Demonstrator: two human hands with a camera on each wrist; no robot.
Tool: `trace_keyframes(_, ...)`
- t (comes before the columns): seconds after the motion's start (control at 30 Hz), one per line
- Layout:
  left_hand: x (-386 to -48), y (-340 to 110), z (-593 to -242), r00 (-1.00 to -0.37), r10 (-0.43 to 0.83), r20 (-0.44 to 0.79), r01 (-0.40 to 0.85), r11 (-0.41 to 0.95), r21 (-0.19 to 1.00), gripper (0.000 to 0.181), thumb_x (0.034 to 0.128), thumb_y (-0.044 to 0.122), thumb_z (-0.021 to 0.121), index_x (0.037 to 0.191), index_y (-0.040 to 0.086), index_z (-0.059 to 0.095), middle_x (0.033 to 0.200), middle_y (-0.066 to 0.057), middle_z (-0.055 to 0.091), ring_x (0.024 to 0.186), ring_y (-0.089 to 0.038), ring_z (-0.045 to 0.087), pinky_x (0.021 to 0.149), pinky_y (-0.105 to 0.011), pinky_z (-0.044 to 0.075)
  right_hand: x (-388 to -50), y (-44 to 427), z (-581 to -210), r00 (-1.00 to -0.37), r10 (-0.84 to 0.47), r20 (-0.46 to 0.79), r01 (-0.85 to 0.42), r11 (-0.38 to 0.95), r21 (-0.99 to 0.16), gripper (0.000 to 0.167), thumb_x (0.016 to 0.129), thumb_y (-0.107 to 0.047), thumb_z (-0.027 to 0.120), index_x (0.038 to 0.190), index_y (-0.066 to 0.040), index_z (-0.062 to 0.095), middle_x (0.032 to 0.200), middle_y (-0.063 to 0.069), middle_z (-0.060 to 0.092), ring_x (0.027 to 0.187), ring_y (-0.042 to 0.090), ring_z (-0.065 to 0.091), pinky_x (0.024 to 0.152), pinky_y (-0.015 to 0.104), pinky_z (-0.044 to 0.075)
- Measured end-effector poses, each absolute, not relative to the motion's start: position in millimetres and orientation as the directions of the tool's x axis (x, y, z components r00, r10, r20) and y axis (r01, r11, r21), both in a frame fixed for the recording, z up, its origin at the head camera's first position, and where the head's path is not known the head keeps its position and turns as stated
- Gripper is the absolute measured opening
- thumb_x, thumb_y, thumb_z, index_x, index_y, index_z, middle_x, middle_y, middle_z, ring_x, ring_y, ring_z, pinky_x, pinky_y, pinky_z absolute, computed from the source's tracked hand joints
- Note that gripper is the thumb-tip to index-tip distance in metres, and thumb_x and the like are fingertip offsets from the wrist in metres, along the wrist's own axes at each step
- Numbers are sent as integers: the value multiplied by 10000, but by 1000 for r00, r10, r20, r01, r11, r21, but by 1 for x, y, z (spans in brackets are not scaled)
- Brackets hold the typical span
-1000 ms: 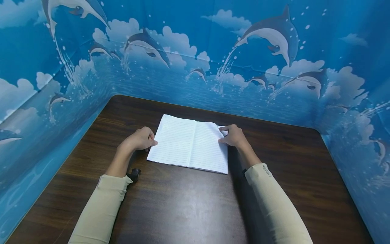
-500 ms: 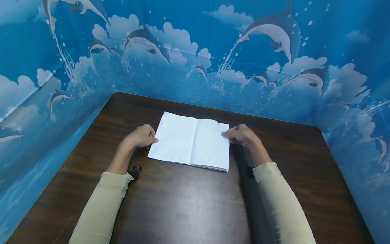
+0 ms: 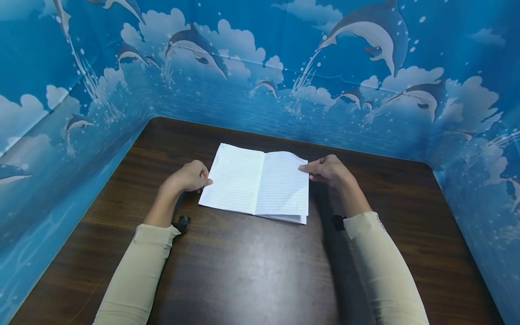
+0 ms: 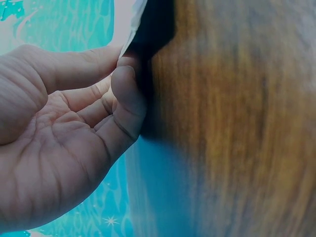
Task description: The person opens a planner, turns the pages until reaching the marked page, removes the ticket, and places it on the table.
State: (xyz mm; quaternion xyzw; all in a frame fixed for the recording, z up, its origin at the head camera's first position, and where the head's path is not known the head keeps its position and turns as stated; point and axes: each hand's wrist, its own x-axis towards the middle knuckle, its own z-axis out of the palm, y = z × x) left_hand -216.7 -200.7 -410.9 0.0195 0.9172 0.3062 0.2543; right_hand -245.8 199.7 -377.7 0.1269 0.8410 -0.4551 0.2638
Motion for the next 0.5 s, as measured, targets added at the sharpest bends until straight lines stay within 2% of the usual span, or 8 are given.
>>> trace_keyframes(0.2,-217,-201,-412,-870,194,-453,-120,809,576,503,1070,142,639,602,134,454,556,-2,452,528,-140,388,549,-307,332,-245,194,-365,-862,-29,-506,421,513,-748,433,984,-312,807,1267,-25,649,941,-25,680,795,97,673,826,228,598)
trace_keyframes(0.5,-216,-202,-412,-874,216,-435,-98,799,594,499,1069,132,634,597,135,473,570,-20,520,525,-140,415,553,-301,348,-247,169,-344,-899,-33,-437,364,497,-787,391,989,-312,796,1230,-34,664,1122,55,616,815,114,650,782,196,594)
